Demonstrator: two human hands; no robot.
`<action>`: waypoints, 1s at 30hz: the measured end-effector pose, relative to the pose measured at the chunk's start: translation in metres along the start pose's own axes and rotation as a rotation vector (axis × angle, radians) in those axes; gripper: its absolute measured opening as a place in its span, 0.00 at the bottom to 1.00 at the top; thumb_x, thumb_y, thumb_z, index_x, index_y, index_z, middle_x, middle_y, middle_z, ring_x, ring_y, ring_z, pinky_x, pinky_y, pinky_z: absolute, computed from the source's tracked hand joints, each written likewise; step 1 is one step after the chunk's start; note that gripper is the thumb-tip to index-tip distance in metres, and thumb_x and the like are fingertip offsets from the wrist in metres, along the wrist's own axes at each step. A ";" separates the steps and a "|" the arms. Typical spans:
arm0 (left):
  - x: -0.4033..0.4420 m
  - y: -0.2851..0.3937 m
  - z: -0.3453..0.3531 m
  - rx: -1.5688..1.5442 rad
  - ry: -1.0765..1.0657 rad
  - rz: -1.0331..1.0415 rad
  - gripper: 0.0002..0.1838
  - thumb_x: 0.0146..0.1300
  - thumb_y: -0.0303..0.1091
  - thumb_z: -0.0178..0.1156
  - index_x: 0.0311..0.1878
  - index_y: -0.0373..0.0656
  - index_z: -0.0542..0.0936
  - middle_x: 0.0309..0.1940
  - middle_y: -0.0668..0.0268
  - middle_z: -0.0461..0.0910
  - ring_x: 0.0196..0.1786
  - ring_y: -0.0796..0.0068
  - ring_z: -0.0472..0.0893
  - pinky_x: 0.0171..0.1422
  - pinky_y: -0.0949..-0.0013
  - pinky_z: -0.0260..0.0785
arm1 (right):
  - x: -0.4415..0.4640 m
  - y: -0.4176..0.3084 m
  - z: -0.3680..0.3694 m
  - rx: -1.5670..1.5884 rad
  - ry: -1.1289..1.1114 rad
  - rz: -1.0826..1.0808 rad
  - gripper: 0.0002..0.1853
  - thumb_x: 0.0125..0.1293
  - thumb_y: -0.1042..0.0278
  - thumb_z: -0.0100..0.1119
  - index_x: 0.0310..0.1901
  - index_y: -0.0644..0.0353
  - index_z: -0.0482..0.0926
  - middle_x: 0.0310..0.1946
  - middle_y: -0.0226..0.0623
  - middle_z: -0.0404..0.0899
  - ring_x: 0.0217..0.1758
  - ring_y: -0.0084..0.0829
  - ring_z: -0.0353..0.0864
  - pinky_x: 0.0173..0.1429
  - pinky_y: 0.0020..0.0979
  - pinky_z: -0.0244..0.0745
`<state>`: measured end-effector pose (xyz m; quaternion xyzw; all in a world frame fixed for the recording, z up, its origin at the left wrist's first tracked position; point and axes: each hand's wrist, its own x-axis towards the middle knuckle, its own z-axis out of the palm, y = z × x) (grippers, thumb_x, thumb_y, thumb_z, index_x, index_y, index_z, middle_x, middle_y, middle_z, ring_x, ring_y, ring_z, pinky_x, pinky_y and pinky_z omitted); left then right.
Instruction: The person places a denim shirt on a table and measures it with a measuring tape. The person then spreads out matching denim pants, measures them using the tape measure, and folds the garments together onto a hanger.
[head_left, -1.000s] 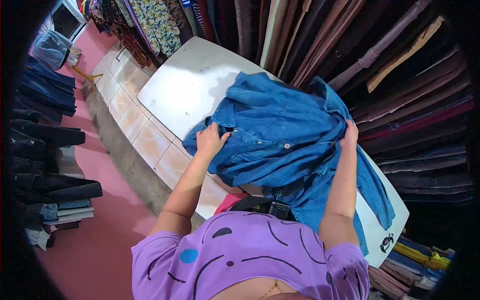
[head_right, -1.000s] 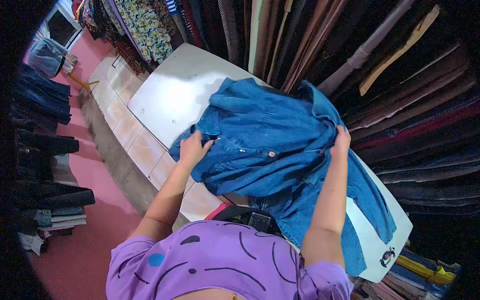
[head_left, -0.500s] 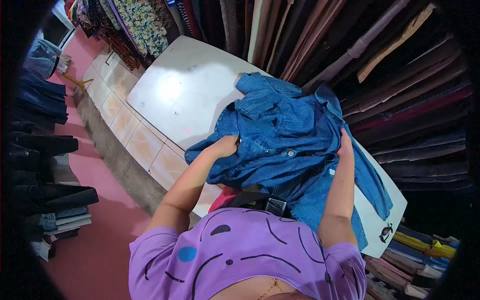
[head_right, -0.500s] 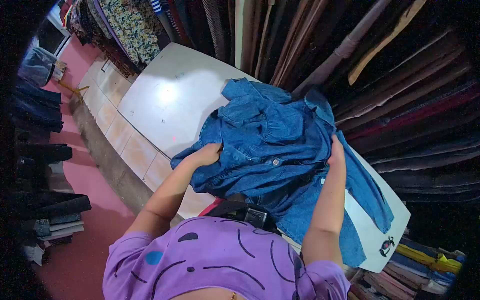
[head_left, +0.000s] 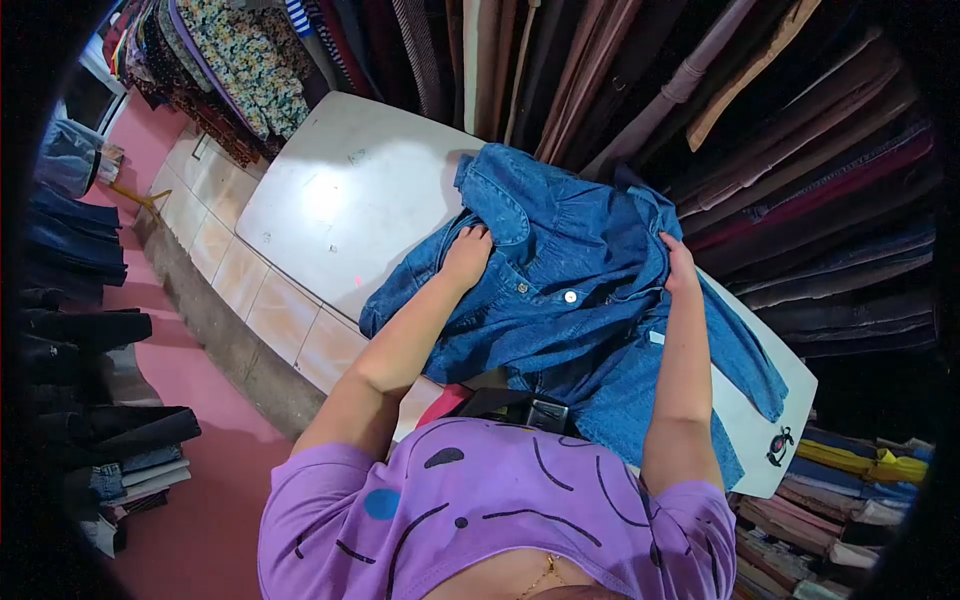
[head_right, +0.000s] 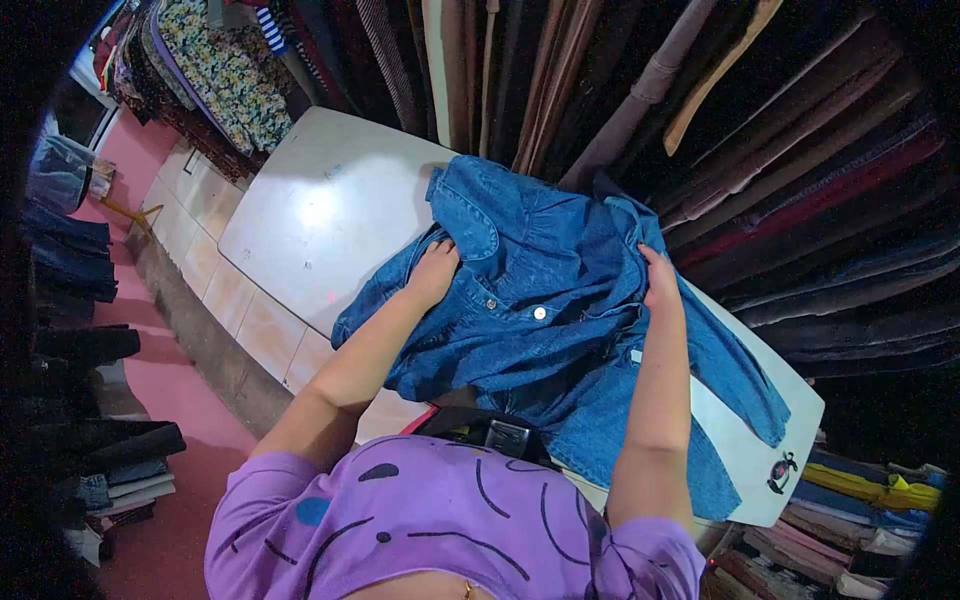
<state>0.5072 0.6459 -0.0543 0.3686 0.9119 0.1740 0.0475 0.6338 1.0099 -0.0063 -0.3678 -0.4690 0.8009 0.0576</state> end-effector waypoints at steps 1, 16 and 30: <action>0.000 0.003 -0.001 -0.014 0.035 -0.006 0.18 0.61 0.28 0.44 0.55 0.36 0.69 0.54 0.51 0.69 0.54 0.51 0.72 0.57 0.58 0.68 | 0.006 -0.002 0.003 0.009 -0.020 0.000 0.20 0.64 0.66 0.49 0.55 0.67 0.70 0.47 0.47 0.78 0.46 0.41 0.80 0.54 0.42 0.76; 0.002 -0.010 -0.045 -0.779 0.046 -0.564 0.09 0.51 0.29 0.63 0.35 0.34 0.80 0.30 0.55 0.82 0.34 0.65 0.80 0.41 0.65 0.70 | 0.033 -0.036 0.015 0.121 0.045 -0.272 0.14 0.61 0.73 0.54 0.49 0.61 0.72 0.42 0.42 0.78 0.44 0.40 0.79 0.53 0.42 0.76; -0.017 -0.019 -0.067 0.176 -0.067 -0.171 0.11 0.56 0.40 0.59 0.30 0.43 0.84 0.28 0.53 0.81 0.35 0.54 0.81 0.41 0.59 0.74 | 0.011 0.064 0.029 0.626 0.007 0.110 0.19 0.67 0.59 0.38 0.47 0.61 0.76 0.46 0.43 0.79 0.49 0.40 0.79 0.55 0.45 0.75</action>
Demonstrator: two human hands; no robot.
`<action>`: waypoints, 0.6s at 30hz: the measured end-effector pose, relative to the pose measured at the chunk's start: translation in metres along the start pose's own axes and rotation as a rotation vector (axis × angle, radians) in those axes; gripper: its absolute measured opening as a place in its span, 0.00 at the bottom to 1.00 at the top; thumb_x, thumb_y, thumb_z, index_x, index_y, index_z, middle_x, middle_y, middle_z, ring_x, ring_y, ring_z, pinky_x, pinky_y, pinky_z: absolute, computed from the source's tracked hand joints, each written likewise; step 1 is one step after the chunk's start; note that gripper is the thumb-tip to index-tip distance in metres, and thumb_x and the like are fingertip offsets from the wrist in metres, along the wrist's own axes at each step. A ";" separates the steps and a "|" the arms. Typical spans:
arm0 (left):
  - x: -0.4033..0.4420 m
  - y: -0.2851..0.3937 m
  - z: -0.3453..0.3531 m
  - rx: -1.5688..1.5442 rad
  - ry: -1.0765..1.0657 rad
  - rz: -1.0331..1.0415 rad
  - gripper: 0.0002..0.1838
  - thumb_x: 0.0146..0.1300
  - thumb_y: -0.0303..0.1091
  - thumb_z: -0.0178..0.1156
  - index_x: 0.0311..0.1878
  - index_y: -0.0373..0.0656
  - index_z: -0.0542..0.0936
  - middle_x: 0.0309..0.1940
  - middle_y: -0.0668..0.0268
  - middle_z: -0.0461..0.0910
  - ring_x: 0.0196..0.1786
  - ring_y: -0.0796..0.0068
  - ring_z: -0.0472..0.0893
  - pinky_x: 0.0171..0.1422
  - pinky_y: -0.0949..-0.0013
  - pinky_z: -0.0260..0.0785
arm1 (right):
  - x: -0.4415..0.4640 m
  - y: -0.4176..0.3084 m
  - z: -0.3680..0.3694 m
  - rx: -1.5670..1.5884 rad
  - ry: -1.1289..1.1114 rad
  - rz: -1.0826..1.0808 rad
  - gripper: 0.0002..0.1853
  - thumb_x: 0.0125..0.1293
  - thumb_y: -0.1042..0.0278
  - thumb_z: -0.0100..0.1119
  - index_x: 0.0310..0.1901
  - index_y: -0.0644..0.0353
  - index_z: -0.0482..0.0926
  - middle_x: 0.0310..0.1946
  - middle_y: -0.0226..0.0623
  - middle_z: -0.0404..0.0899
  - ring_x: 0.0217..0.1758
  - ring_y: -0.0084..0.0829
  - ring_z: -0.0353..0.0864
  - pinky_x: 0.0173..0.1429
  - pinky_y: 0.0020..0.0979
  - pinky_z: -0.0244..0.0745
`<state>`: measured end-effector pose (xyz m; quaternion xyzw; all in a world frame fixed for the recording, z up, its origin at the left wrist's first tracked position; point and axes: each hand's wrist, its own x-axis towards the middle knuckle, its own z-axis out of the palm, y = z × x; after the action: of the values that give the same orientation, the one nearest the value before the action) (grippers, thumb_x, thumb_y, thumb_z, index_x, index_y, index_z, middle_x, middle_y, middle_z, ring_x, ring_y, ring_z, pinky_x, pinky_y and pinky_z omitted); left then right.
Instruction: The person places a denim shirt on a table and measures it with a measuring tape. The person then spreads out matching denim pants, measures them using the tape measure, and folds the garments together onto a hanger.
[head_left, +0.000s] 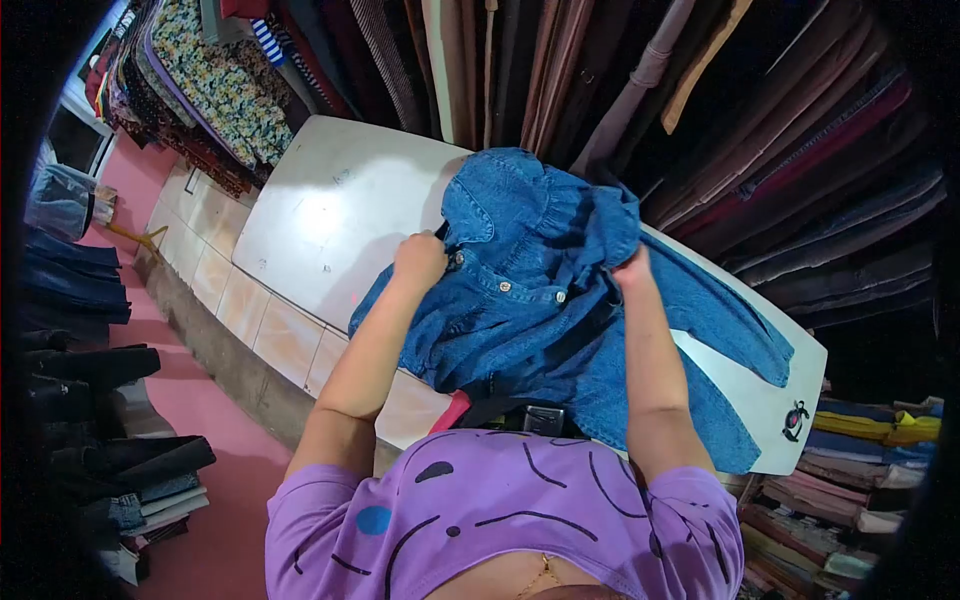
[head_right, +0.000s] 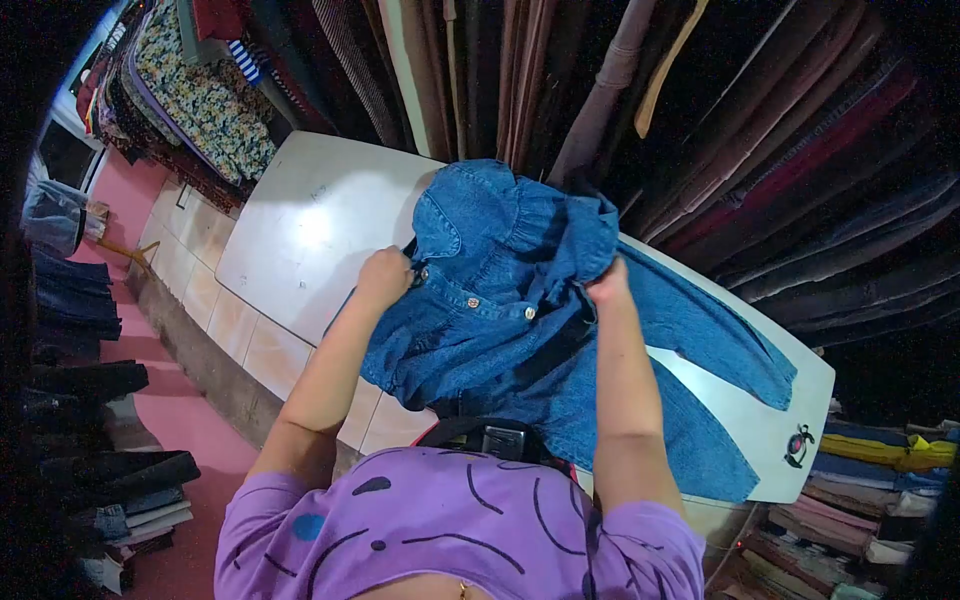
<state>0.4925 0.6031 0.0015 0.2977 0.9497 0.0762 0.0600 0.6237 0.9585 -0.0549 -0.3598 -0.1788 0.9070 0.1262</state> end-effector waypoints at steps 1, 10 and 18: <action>0.010 -0.002 0.018 0.041 -0.075 0.049 0.12 0.55 0.41 0.58 0.31 0.42 0.83 0.30 0.54 0.81 0.35 0.53 0.81 0.41 0.57 0.73 | 0.022 0.010 -0.009 -0.042 -0.061 0.062 0.18 0.68 0.59 0.41 0.47 0.63 0.76 0.45 0.43 0.79 0.46 0.41 0.80 0.54 0.46 0.75; -0.016 0.021 -0.027 -0.030 -0.127 0.132 0.14 0.51 0.46 0.60 0.26 0.45 0.81 0.26 0.58 0.81 0.35 0.59 0.80 0.43 0.60 0.68 | 0.037 0.009 0.053 -0.515 -0.171 -0.132 0.15 0.68 0.57 0.46 0.45 0.56 0.78 0.41 0.39 0.80 0.40 0.37 0.80 0.46 0.39 0.76; -0.045 0.015 -0.068 -0.104 0.058 0.223 0.11 0.46 0.37 0.65 0.20 0.41 0.76 0.21 0.58 0.75 0.30 0.59 0.76 0.42 0.61 0.65 | 0.019 -0.019 0.149 -1.276 -0.388 -1.263 0.13 0.68 0.62 0.47 0.48 0.56 0.76 0.45 0.34 0.77 0.45 0.31 0.75 0.49 0.32 0.73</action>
<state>0.5270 0.5819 0.0740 0.3958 0.9067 0.1401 0.0390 0.5082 0.9475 0.0428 -0.0381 -0.8269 0.4434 0.3436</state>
